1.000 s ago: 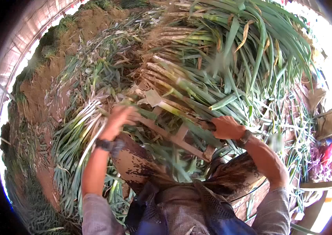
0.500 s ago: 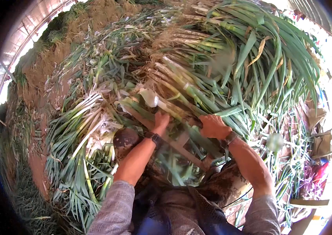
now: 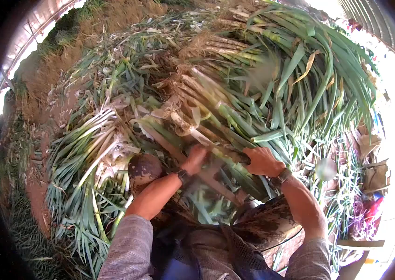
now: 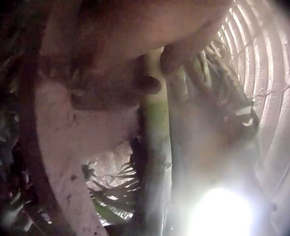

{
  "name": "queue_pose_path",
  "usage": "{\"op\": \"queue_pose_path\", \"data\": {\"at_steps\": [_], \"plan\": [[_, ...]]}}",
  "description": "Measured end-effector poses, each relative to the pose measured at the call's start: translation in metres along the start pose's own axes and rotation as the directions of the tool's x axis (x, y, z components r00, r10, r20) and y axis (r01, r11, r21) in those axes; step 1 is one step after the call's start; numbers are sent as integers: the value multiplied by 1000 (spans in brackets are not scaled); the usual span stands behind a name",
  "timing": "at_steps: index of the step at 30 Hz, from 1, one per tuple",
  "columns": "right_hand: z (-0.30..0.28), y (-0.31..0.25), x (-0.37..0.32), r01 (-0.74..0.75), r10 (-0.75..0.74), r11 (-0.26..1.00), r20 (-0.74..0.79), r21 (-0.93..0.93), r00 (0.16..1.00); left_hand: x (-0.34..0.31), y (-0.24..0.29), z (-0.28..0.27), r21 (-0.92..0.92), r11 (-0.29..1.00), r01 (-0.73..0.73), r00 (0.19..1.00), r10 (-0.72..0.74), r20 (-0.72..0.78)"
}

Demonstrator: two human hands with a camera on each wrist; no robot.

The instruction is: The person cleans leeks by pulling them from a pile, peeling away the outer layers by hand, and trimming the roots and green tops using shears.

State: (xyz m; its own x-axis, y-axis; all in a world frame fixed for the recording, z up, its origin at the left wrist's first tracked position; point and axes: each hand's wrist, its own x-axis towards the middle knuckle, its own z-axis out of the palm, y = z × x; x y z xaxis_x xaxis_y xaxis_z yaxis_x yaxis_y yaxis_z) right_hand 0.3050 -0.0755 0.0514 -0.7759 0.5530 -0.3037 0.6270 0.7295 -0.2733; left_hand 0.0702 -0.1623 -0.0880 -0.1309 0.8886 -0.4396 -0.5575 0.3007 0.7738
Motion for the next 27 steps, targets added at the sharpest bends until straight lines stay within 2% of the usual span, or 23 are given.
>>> {"op": "queue_pose_path", "data": {"at_steps": [1,2,3,4,5,7,8,9,10,11,13,14,16,18,20,21,23,27], "plan": [[5,3,-3,-5,5,1000,7,-2,1000,2,-8,-2,14,997,82,996,-83,42],[8,3,-6,-34,30,998,-67,-47,997,2,-13,-1,7,997,83,995,-83,46],[9,4,-8,-65,51,994,-145,-91,988,1,-18,1,52,999,-15,993,9,121],[10,5,-8,-66,51,993,-145,-96,988,1,-21,3,89,989,-118,975,99,200],[9,-1,-8,-11,-1,992,-95,-129,996,2,-27,3,86,989,-121,974,102,201],[9,-4,-6,47,-54,987,-44,-155,998,9,-42,-3,338,898,-281,895,118,430],[11,-4,-4,1,-12,989,-68,-151,998,16,-49,-6,339,898,-280,896,118,428],[13,-4,-3,-45,33,988,-89,-145,995,21,-56,-6,371,858,-355,901,208,381],[12,-1,-7,-47,18,986,-181,-158,983,25,-64,-6,403,812,-423,893,299,335],[14,3,-7,-48,18,985,-180,-163,984,20,-59,-1,398,813,-425,892,303,335],[20,10,-3,-80,79,988,-17,-134,997,4,-36,10,237,959,-154,956,85,279],[22,7,-7,-50,41,994,-89,-101,995,4,-35,10,238,959,-154,957,85,276],[23,7,-6,-47,36,993,-93,-112,995,2,-37,13,71,997,6,989,-16,150],[19,1,-7,-52,39,991,-98,-127,994,-1,-34,21,54,998,14,987,-23,156],[15,-9,0,-27,33,994,58,-107,998,-7,-23,28,36,999,10,986,-16,163],[12,-11,3,-25,31,994,58,-107,998,-14,-16,31,29,999,30,988,-34,150],[9,-16,6,-128,126,991,-57,-38,990,-18,-14,31,23,998,53,989,-55,137],[11,-22,11,-32,31,999,-42,-13,999,-13,-18,27,14,1000,13,985,-16,171]]}}
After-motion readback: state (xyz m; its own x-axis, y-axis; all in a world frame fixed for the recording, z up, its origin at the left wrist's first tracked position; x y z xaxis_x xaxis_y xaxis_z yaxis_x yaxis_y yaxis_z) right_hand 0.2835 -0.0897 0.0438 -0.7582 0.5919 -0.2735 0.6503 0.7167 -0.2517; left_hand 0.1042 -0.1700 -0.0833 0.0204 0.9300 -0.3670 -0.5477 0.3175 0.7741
